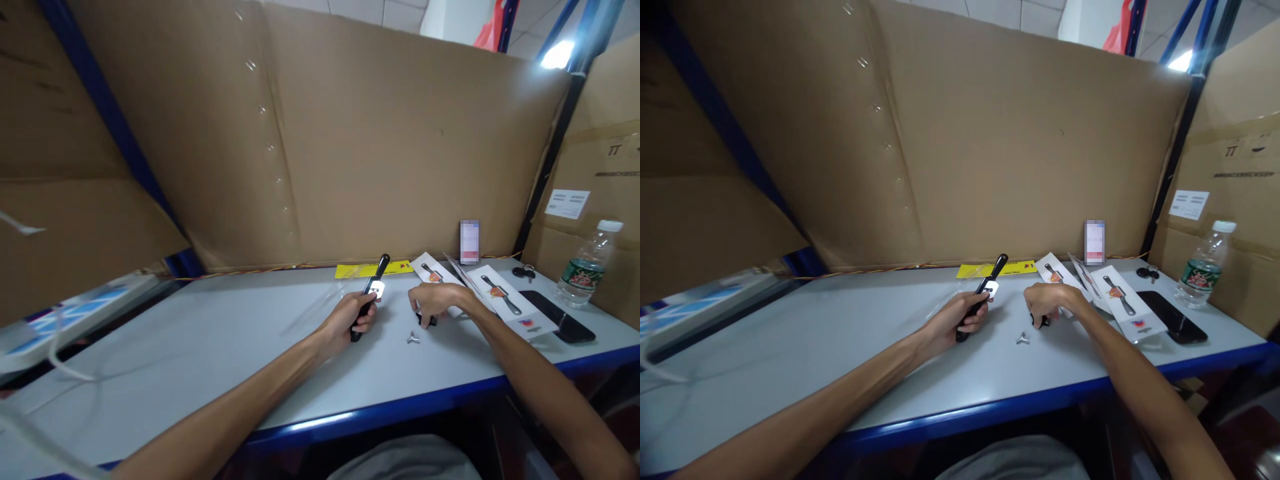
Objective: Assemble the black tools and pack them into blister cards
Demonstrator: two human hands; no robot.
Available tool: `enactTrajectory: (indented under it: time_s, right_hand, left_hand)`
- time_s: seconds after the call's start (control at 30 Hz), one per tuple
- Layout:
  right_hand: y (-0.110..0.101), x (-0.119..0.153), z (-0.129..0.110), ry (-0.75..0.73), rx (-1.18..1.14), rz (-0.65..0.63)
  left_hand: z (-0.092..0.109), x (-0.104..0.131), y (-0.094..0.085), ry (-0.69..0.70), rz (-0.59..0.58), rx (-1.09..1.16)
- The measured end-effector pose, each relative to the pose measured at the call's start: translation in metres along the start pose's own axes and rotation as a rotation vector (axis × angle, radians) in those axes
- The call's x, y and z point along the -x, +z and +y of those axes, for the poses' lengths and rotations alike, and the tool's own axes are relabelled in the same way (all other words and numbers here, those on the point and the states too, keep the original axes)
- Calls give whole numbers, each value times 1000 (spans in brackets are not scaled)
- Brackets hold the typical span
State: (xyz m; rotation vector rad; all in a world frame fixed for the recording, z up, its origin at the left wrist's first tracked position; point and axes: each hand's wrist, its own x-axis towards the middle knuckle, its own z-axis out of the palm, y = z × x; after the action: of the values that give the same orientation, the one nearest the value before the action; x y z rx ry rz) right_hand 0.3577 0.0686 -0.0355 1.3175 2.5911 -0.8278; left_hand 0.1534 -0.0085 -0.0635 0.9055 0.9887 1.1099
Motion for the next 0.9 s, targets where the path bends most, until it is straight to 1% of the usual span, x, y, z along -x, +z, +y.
enactTrajectory:
  time_s: [0.1, 0.17, 0.27, 0.33, 0.43, 0.57, 0.67, 0.77, 0.83, 0.9]
  right_hand:
    - [-7, -2, 8, -21, -84, -20]
    - [-13, 1, 11, -24, -147, -10]
    - [-22, 11, 9, -61, -333, 13]
    - [-27, 18, 4, -101, -464, 66]
    - [-30, 24, -4, -208, -581, 149]
    - [-28, 20, -9, -319, -682, 159]
    - [-23, 12, -11, -364, -728, 245]
    - [-19, 5, -15, -373, -757, 275]
    - [-17, 3, -16, -366, -779, 295]
    - [-15, 1, -16, -341, -768, 346]
  left_hand:
    - [0, -3, -4, -87, -55, 73]
    - [-1, -5, -5, -141, -77, 110]
    - [-1, -5, -6, -205, -104, 116]
    - [0, -4, -5, -220, -134, 92]
    - [0, -1, -3, -219, -171, 41]
    - [0, 1, 0, -266, -199, 10]
    - [0, 3, 1, -298, -241, -14]
    - [0, 5, 2, -269, -267, -44]
    - [0, 6, 3, -260, -266, -58]
    - [0, 7, 3, -259, -255, -72]
